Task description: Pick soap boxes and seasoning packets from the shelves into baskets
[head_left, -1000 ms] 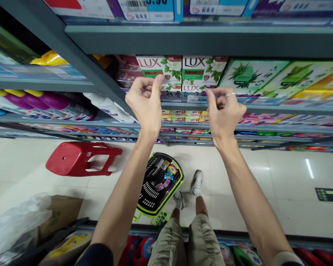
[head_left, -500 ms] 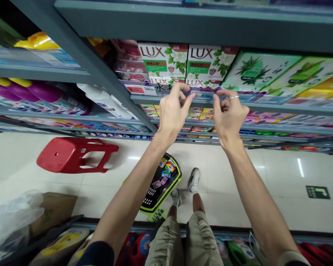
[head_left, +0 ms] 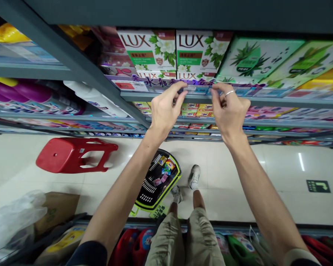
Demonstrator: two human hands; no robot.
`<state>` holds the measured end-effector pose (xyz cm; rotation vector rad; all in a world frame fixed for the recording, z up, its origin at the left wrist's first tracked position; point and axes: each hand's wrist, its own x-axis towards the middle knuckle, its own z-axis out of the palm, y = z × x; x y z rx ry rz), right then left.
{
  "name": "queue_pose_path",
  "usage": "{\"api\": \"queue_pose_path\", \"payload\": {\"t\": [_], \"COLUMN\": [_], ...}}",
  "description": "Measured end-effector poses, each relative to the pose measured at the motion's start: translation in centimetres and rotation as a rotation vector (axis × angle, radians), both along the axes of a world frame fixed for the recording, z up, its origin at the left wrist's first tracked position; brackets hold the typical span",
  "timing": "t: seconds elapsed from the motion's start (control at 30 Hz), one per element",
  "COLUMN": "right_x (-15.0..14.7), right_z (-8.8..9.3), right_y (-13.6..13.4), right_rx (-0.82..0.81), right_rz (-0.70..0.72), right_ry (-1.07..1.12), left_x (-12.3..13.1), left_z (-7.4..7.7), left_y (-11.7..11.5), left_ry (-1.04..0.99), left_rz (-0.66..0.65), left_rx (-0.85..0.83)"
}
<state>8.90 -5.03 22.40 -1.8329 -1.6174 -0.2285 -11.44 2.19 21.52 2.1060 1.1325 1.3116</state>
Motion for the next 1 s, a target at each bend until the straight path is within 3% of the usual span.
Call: {"api": "queue_pose_path", "payload": {"t": [0.17,0.33,0.57,0.8,1.0], "right_x": [0.2,0.3,-0.1,-0.5,0.3], "right_z": [0.7,1.4,0.7,0.2,-0.8], "right_y": [0.2,0.2,0.5,0.6,0.2], "right_rx": [-0.042,-0.034,-0.062,-0.036,-0.072], "right_rz": [0.011,0.015,-0.006,-0.039,0.033], "right_ry": [-0.053,-0.151,-0.101,-0.084,-0.045], "left_x": [0.0,-0.6,0.0,0.3,-0.4], "left_z": [0.9,1.6,1.8,1.0,0.4], "left_y": [0.6,1.6,1.0,0.6,0.6], "left_ry": [0.054,0.181,0.368,0.040,0.135], "left_rz": [-0.015,-0.052,0.046,0.048,0.074], "left_rx": [-0.028,0.049,0.130,-0.008,0.063]}}
